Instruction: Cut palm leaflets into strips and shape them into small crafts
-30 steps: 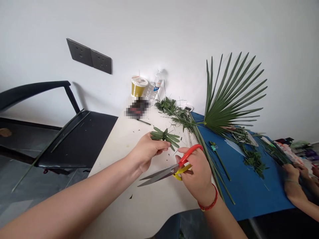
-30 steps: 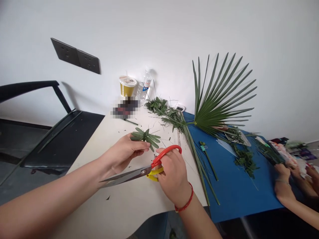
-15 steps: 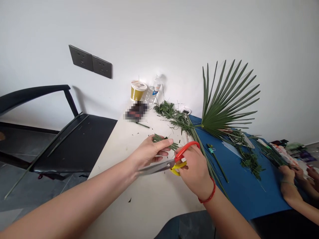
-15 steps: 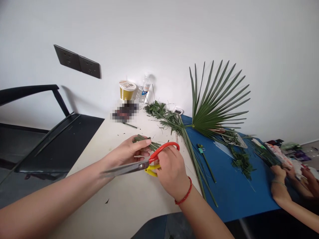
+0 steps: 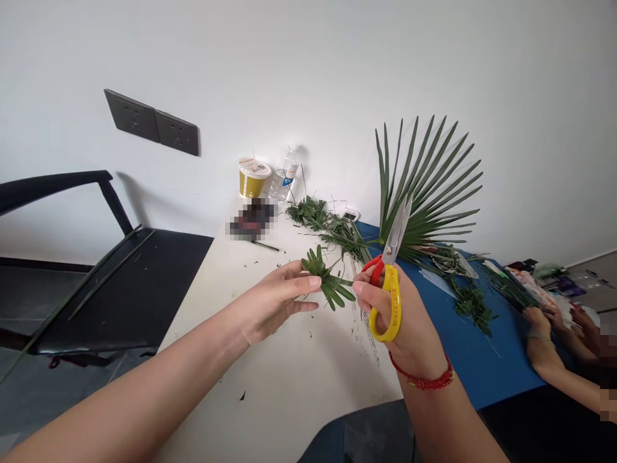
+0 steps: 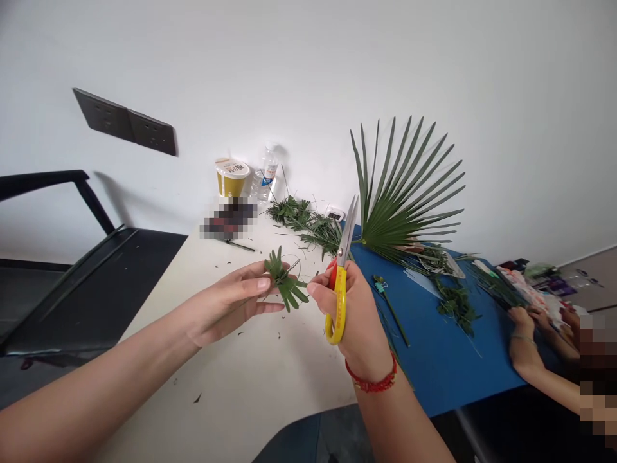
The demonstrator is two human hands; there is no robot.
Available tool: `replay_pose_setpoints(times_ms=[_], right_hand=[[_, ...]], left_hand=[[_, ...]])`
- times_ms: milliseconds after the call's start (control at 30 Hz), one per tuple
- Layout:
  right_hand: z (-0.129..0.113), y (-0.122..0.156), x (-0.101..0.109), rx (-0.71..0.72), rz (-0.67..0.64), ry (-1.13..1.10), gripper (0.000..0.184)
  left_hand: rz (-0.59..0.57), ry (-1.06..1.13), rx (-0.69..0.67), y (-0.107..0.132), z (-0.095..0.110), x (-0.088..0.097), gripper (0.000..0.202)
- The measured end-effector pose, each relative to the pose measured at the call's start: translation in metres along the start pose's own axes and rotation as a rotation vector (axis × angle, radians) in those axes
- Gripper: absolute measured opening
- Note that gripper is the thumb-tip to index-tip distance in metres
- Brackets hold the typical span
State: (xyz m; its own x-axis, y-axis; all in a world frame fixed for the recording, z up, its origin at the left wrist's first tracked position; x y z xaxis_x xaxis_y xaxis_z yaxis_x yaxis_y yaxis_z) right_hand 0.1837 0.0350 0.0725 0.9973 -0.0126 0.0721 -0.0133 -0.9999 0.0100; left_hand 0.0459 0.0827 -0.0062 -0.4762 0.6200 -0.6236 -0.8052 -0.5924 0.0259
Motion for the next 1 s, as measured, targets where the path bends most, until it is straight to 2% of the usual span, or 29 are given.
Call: replay_pose_setpoints(times_ms=[100,300,400,533,733,1000], right_hand=[[0.014,0.001,-0.002,-0.024,-0.009,-0.033,0.033],[0.045,0.000,-0.005,-0.019,0.008,-0.090,0.033],[0.066,0.005,-0.007,0.019,-0.002,-0.157,0.034],[0.092,0.018,-0.025,0.024,-0.109,-0.187,0.037],[0.092,0.036,-0.053,0.022,-0.131,-0.114,0.045],[0.100,0.037,-0.059,-0.045,-0.035,-0.157,0.048]], left_hand=[[0.016,0.111,0.032,-0.002,-0.010,-0.002,0.041],[0.201,0.138,0.047,0.001,-0.022,0.011,0.043],[0.301,0.155,0.009,0.006,-0.018,0.014,0.043],[0.338,0.205,-0.096,0.010,-0.005,0.010,0.038],[0.386,0.248,-0.168,0.016,0.002,0.003,0.032],[0.437,0.263,-0.148,0.019,-0.002,0.005,0.032]])
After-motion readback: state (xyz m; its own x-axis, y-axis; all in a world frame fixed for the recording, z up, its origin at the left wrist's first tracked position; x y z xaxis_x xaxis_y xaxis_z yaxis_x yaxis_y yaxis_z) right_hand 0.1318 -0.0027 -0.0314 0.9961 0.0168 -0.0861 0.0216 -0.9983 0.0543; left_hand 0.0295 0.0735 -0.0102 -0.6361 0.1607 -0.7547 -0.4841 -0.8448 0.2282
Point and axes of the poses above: each hand's wrist, its own y-axis away from the middle knuckle, its own x-axis out of the back of the hand, z = x × y, the point moved 9 cm from there along -y, towards the middle knuckle, and after that the axes turned 12 degrees about -z, right-handed, at the moved point
